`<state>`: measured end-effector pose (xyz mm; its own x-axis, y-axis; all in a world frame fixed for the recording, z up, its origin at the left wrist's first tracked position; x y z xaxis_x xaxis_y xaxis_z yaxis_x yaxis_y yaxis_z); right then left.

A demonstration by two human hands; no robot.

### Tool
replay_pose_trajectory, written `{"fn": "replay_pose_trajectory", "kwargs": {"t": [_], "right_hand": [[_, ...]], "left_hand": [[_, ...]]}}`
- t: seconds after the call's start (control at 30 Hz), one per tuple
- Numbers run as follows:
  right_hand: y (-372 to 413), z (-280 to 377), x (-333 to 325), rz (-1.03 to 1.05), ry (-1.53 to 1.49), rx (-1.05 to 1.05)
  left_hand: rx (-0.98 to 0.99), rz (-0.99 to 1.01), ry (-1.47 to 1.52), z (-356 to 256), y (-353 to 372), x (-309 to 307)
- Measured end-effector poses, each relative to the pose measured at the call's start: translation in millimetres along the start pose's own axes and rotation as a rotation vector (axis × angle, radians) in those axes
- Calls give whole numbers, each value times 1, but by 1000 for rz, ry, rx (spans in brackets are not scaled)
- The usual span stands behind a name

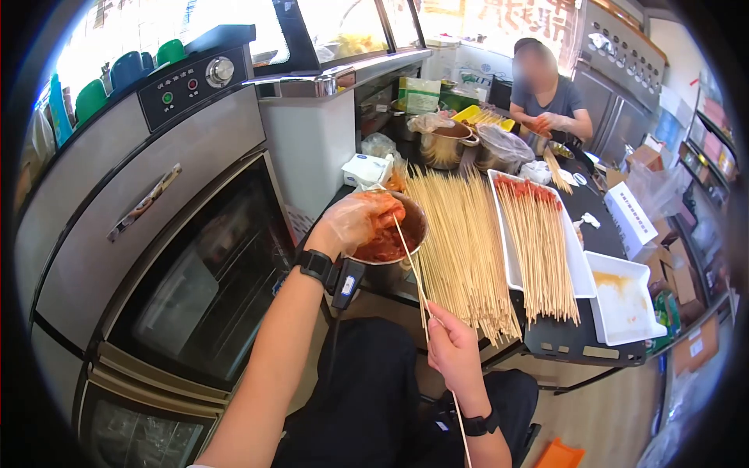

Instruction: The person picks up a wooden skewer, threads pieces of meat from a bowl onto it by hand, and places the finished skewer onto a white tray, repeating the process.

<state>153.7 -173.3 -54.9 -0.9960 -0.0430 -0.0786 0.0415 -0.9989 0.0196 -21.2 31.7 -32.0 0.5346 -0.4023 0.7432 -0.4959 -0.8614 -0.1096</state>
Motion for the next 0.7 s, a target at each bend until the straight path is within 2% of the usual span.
{"fn": "replay_pose_trajectory", "kwargs": {"t": [0.13, 0.2, 0.27, 0.33, 0.43, 0.5, 0.6, 0.63, 0.7], "right_hand": [[-2, -1, 2, -22, 2, -16], [-5, -3, 2, -100, 221, -108], [-1, 4, 6, -135, 278, -113], [-1, 8, 10, -202, 467, -202], [-1, 21, 13, -187, 542, -199], [0, 28, 11, -168, 596, -189], [2, 33, 5, -160, 610, -167], [2, 34, 3, -158, 618, -162], [3, 33, 0, -156, 633, -154]], "left_hand": [[-47, -2, -41, 1, 1, 3], [67, -39, -342, -2, 5, 10], [47, -44, -253, 2, -1, -1], [25, -53, -166, 4, -1, -1], [-14, -111, -58, 2, 5, 6], [21, 1, -415, 1, 3, 2], [-18, 43, -467, 1, -2, -7], [-16, 44, -463, 1, -1, -5], [-132, 71, -142, 1, 2, -2]]}}
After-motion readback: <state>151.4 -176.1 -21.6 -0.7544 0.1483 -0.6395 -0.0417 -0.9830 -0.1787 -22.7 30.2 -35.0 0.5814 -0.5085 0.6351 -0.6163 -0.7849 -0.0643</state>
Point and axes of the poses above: each hand's wrist, its own y-axis away from the middle knuckle, its own x-axis out of the palm, z = x × y, the point moved 2 cm from there along -y, towards the middle knuckle, and after that the axes turned 13 degrees about y, right-handed, at the moved point
